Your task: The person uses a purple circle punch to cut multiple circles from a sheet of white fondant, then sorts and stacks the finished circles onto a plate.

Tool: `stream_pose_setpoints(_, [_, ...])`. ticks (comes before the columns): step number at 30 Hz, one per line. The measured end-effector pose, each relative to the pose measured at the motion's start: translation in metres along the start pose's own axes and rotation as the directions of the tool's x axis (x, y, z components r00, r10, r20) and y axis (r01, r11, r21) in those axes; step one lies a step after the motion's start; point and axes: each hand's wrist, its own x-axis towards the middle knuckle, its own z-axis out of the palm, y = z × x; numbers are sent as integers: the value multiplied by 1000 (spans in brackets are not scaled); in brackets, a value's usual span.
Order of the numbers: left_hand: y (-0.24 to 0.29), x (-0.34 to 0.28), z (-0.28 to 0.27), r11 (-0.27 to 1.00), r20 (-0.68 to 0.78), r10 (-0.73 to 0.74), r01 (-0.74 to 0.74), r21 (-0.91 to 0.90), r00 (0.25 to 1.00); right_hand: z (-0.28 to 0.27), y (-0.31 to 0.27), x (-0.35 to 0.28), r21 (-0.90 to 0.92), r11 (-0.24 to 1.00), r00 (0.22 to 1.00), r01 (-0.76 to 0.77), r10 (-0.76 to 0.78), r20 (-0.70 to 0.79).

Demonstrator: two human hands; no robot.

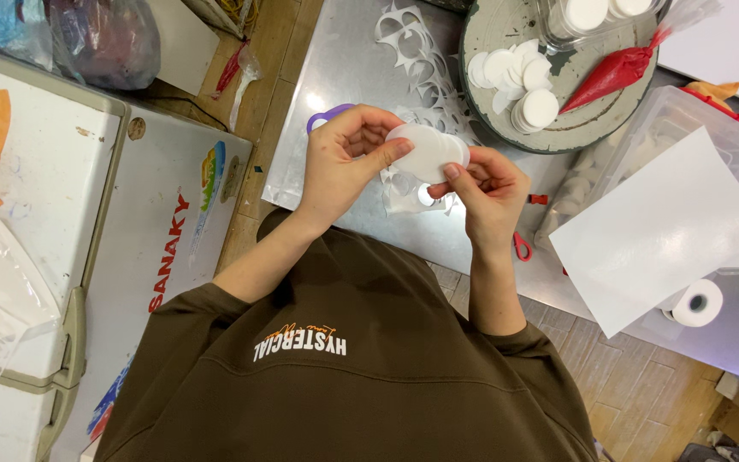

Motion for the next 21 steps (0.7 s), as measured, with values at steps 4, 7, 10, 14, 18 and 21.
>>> stream_pose_setpoints(4, [1,1,1,1000,37,17,-17,-15,999,1,0,-1,-4,1000,1000,-15,15,2])
stream_pose_setpoints(7, [2,1,1,1000,58,31,-31,-3,998,3,-1,0,-2,1000,1000,0,0,-2])
stream_pose_setpoints(10, [1,2,2,997,61,42,-46,65,997,4,-4,0,-8,1000,1000,6,-6,-29])
stream_pose_setpoints(14, [-2,4,5,995,51,35,-40,93,998,-1,1,-3,6,1000,998,0,0,-65])
stream_pose_setpoints(18, [-8,10,1,1000,38,-9,10,-16,999,-27,35,-1,-79,996,997,-43,38,-65])
stream_pose_setpoints(21, [-13,16,-4,1000,7,26,-26,-17,1000,-36,100,17,-338,911,963,-236,266,45])
